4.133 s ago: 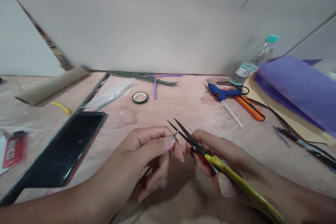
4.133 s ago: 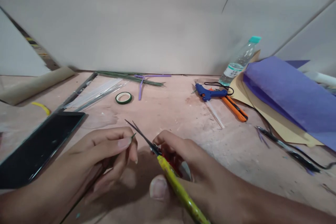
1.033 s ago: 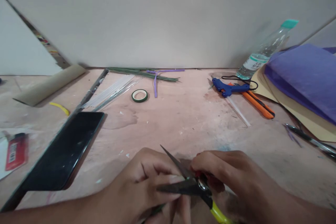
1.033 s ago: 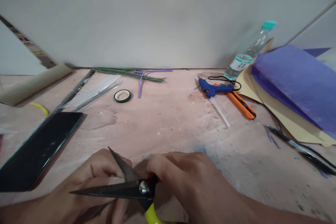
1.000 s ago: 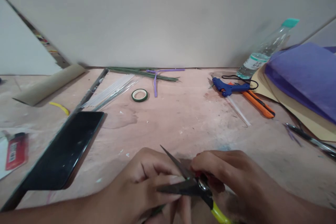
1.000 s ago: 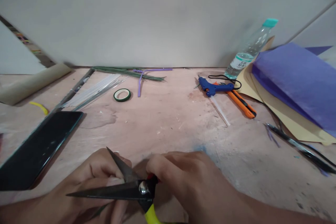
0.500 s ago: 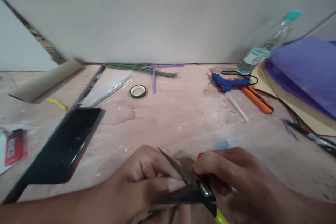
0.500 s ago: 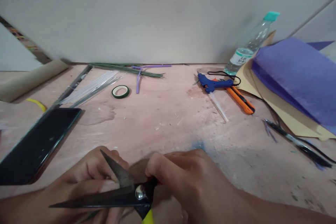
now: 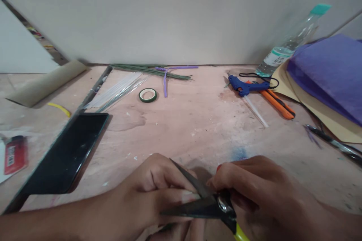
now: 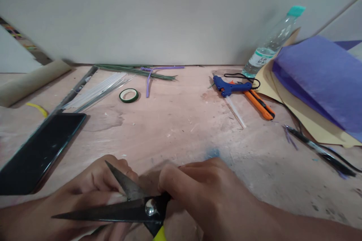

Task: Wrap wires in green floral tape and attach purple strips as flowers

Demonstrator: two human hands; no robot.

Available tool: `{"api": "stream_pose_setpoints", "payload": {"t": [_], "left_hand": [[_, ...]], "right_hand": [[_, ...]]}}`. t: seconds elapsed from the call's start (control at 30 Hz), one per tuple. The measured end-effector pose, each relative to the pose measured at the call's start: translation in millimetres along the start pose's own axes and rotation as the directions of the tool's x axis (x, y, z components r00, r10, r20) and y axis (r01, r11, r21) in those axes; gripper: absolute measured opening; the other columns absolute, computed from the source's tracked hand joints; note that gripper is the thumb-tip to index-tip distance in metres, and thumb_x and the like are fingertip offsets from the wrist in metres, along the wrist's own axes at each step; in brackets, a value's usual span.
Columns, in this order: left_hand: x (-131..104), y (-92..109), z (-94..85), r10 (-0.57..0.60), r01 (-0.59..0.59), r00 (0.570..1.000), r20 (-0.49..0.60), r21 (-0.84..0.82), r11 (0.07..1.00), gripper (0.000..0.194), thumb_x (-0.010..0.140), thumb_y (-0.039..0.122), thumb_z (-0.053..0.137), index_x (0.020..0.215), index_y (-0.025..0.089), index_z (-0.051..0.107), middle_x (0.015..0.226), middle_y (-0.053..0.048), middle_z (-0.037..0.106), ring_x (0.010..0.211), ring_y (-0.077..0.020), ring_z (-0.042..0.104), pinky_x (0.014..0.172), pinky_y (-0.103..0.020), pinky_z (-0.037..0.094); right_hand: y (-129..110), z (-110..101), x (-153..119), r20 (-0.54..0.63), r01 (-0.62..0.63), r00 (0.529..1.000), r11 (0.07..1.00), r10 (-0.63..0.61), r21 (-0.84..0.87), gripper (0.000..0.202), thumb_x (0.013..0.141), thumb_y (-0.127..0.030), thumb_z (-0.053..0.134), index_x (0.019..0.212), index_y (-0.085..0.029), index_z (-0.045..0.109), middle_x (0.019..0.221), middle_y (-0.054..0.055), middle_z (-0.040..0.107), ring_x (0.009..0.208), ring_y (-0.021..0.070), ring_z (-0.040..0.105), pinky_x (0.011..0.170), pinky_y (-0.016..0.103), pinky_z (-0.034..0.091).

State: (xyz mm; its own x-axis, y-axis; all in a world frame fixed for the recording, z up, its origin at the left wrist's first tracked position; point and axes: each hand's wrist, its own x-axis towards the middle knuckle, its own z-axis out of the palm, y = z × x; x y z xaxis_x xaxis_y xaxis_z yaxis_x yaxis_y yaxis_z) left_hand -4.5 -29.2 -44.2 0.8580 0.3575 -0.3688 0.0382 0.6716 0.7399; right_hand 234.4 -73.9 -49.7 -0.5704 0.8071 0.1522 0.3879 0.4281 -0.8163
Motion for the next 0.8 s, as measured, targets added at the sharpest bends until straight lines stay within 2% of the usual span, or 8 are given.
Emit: {"api": "stream_pose_setpoints", "payload": {"t": [0.1,0.2,0.27,0.43,0.6,0.7,0.8], "left_hand": [[-1,-2,0.1,0.008,-0.009,1.000,-0.013,-0.025,1.000,0.051,0.088,0.060,0.075,0.071,0.013,0.068,0.049,0.001,0.049,0.037,-0.0070,0.038,0.032,-0.016,0.024],[-2,-1,-0.4,-0.022,0.022,0.999,-0.040,-0.016,1.000,0.045,0.087,0.055,0.077,0.072,0.013,0.070,0.052,0.000,0.051,0.039,-0.0070,0.039,0.034,-0.016,0.025],[-3,1,-1.2,-0.034,0.033,0.998,-0.048,-0.017,0.999,0.043,0.085,0.054,0.081,0.072,0.014,0.071,0.056,0.000,0.054,0.041,-0.0073,0.040,0.035,-0.017,0.028],[-2,1,-5.8,-0.033,0.031,0.999,-0.030,-0.036,0.999,0.046,0.082,0.059,0.083,0.074,0.014,0.072,0.063,-0.001,0.060,0.041,-0.0068,0.043,0.035,-0.017,0.031],[1,-2,-10.7,-0.011,0.008,0.999,-0.043,-0.074,0.997,0.045,0.081,0.056,0.083,0.072,0.014,0.070,0.058,0.000,0.058,0.036,-0.0059,0.040,0.032,-0.018,0.026],[2,-4,-13.0,0.002,-0.006,0.998,-0.067,-0.063,0.998,0.048,0.082,0.059,0.082,0.074,0.012,0.073,0.049,0.002,0.053,0.034,-0.0057,0.037,0.035,-0.019,0.024],[3,-8,-15.0,0.022,-0.027,0.997,-0.081,-0.067,0.997,0.053,0.082,0.064,0.081,0.076,0.011,0.074,0.046,0.003,0.050,0.033,-0.0049,0.035,0.036,-0.019,0.024]], "right_hand": [[-7,-1,-2,-0.036,-0.053,0.998,0.996,0.050,-0.070,0.035,0.102,-0.060,0.056,0.097,-0.026,0.064,0.071,-0.002,0.066,0.058,0.0132,0.063,0.054,0.020,0.047],[-9,1,-5,-0.086,-0.114,0.991,0.984,0.103,-0.135,0.036,0.103,-0.060,0.053,0.097,-0.026,0.066,0.074,0.001,0.069,0.063,0.0158,0.066,0.055,0.022,0.050],[-10,1,-7,-0.055,-0.126,0.991,0.981,0.119,-0.148,0.037,0.104,-0.060,0.052,0.099,-0.026,0.067,0.078,0.002,0.072,0.066,0.0164,0.069,0.058,0.023,0.052],[-10,2,-9,-0.090,-0.115,0.991,0.983,0.103,-0.142,0.041,0.104,-0.064,0.052,0.094,-0.026,0.066,0.068,0.000,0.068,0.060,0.0155,0.067,0.056,0.023,0.049],[-8,5,-13,-0.118,-0.172,0.981,0.975,0.156,-0.139,0.026,0.102,-0.048,0.058,0.092,-0.026,0.066,0.067,-0.001,0.066,0.054,0.0131,0.063,0.049,0.021,0.043],[-7,4,-12,-0.094,-0.197,0.978,0.972,0.186,-0.128,0.011,0.089,-0.037,0.070,0.088,-0.027,0.065,0.062,-0.004,0.062,0.048,0.0116,0.057,0.045,0.021,0.040],[-9,-1,-5,-0.082,-0.190,0.980,0.976,0.182,-0.106,0.013,0.083,-0.030,0.070,0.095,-0.028,0.067,0.063,-0.005,0.063,0.046,0.0111,0.055,0.043,0.020,0.038]]}}
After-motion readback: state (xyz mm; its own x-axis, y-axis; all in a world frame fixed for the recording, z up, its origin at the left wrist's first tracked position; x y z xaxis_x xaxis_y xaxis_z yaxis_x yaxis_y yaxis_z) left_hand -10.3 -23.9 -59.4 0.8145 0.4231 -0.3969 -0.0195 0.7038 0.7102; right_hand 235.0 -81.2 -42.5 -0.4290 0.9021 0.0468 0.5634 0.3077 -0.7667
